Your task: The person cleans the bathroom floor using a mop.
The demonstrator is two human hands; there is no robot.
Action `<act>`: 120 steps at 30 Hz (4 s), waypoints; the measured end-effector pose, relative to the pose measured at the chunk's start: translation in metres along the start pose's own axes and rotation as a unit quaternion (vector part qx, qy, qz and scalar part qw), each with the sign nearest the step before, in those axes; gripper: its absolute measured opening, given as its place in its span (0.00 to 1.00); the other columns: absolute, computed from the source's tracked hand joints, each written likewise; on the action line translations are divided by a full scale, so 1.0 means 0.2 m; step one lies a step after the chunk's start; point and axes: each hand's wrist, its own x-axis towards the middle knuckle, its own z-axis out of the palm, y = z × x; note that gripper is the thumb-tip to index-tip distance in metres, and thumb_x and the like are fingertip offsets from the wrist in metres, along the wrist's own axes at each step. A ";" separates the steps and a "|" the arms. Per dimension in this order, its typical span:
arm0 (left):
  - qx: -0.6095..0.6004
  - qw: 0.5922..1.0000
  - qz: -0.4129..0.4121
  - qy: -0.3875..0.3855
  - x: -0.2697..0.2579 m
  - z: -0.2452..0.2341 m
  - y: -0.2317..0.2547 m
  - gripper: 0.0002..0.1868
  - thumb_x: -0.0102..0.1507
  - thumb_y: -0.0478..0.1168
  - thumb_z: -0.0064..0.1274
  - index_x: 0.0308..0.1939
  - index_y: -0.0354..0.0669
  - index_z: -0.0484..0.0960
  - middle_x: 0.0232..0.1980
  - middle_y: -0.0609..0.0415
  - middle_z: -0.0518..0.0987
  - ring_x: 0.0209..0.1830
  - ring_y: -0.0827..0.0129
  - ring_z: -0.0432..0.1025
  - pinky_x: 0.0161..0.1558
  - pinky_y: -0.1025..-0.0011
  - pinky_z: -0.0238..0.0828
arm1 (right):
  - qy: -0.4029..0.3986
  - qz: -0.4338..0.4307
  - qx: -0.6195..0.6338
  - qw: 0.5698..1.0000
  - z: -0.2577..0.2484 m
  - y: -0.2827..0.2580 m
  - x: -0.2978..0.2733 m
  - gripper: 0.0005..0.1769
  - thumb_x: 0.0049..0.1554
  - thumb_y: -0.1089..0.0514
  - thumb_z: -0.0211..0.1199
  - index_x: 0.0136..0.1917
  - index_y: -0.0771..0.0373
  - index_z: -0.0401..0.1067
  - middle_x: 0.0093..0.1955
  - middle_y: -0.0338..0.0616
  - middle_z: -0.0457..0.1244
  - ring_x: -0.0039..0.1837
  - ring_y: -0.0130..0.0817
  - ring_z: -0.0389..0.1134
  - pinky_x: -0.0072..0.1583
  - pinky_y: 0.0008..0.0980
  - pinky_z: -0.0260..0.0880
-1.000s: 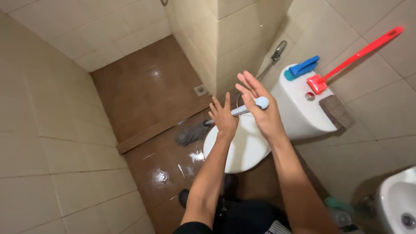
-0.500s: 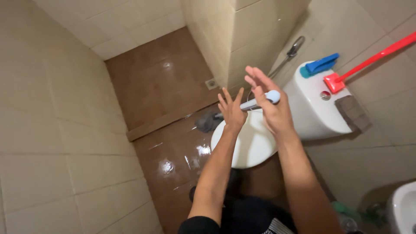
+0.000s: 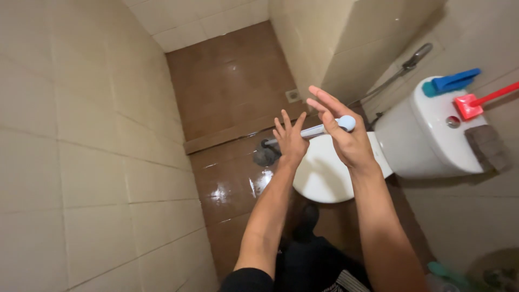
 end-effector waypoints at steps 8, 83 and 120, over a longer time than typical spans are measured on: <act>-0.016 0.998 -0.055 -0.030 -0.16 -0.27 -0.30 0.44 0.54 0.42 0.70 0.72 0.65 0.67 0.83 0.40 0.42 0.81 0.34 0.37 0.75 0.36 0.37 | -0.032 0.031 0.020 0.999 0.31 0.13 -0.06 0.31 0.66 0.54 0.58 0.78 0.69 0.60 0.81 0.49 0.55 0.79 0.41 0.58 0.76 0.40 0.56; -0.096 0.994 -0.046 0.004 -0.50 0.14 0.02 0.29 0.58 0.38 0.58 0.62 0.68 0.78 0.77 0.38 0.60 0.77 0.29 0.48 0.71 0.33 0.46 | -0.036 0.015 -0.097 0.994 0.12 -0.17 -0.41 0.26 0.67 0.56 0.57 0.75 0.68 0.63 0.73 0.50 0.63 0.70 0.39 0.68 0.68 0.36 0.69; -0.084 0.995 0.007 -0.048 -0.55 -0.27 -0.45 0.24 0.55 0.29 0.59 0.50 0.64 0.88 0.80 0.48 0.60 0.80 0.39 0.47 0.77 0.39 0.34 | 0.125 -0.095 -0.023 0.987 0.71 0.17 -0.38 0.41 0.70 0.56 0.58 0.88 0.58 0.42 0.84 0.56 0.53 0.69 0.39 0.69 0.72 0.36 0.67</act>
